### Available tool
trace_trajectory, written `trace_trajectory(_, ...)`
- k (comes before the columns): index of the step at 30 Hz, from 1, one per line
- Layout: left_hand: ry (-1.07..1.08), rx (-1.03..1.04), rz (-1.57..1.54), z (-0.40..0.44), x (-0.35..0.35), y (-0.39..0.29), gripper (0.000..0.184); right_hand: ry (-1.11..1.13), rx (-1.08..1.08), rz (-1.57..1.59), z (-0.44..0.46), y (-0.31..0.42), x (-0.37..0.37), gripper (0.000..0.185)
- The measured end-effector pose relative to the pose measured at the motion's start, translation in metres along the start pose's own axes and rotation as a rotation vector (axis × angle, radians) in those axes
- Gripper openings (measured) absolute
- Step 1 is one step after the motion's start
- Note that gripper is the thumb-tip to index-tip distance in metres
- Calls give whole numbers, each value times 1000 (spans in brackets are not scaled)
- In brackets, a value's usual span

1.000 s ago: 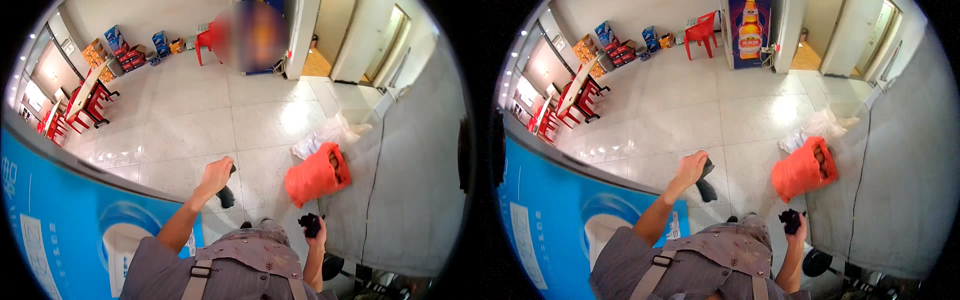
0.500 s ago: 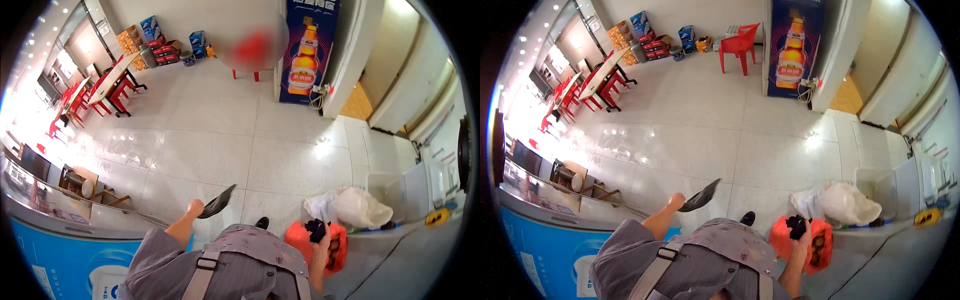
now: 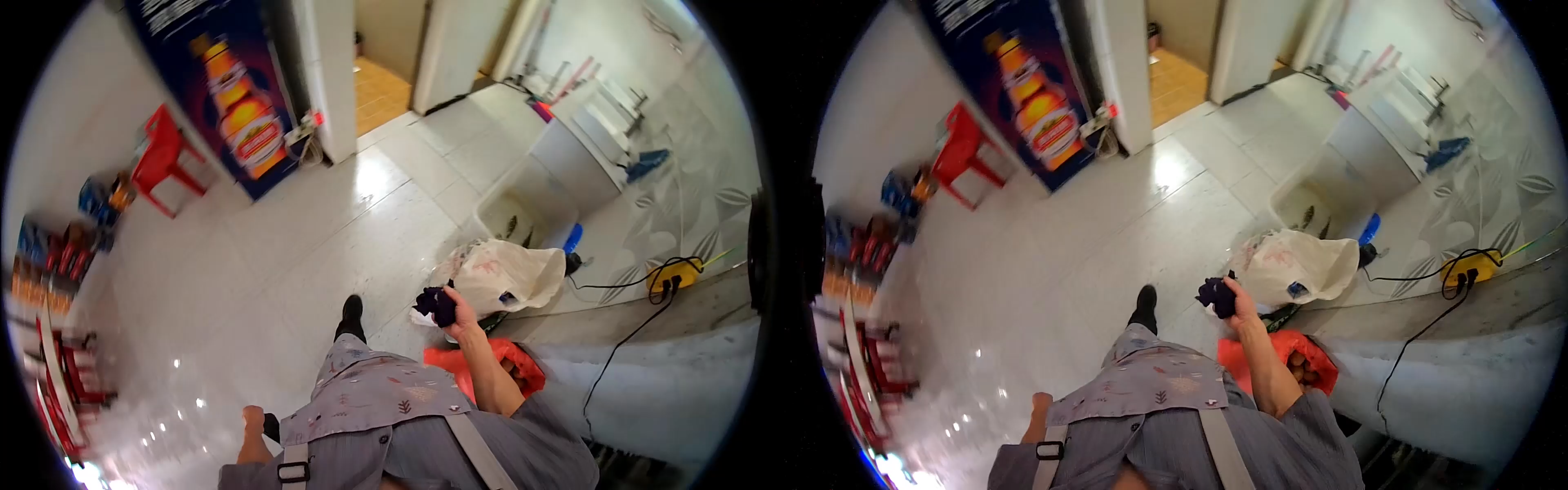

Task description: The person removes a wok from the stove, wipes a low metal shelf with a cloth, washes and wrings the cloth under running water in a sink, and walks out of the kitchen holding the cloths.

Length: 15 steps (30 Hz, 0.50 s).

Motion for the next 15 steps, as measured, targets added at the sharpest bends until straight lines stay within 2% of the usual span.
trace_trajectory(1,-25,23,32,29,-25,17,22,-13,-35,27,11,8,4,24)
trace_trajectory(3,-76,-86,-102,92,-93,63,19,-91,-77,72,31,27,20,23)
trace_trajectory(6,-230,-363,-1103,138,-242,132,20,-145,-187,81,47,58,49,24)
trace_trajectory(9,-414,-236,-1152,219,-357,167,20,-205,-266,136,53,77,55,26)
trace_trajectory(11,-464,-143,-1116,283,-419,180,23,-221,-294,209,69,87,58,27)
trace_trajectory(15,-555,-93,-877,341,-575,193,24,-210,-359,315,111,133,53,32)
Point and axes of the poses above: each hand's wrist, its own z-axis towards the middle knuckle, its own x-axis out of the palm, y = z × x, the point moved 5 cm from there along z, towards the middle knuckle, and after that the axes turned 15 degrees about z, right-handed, at the moved point
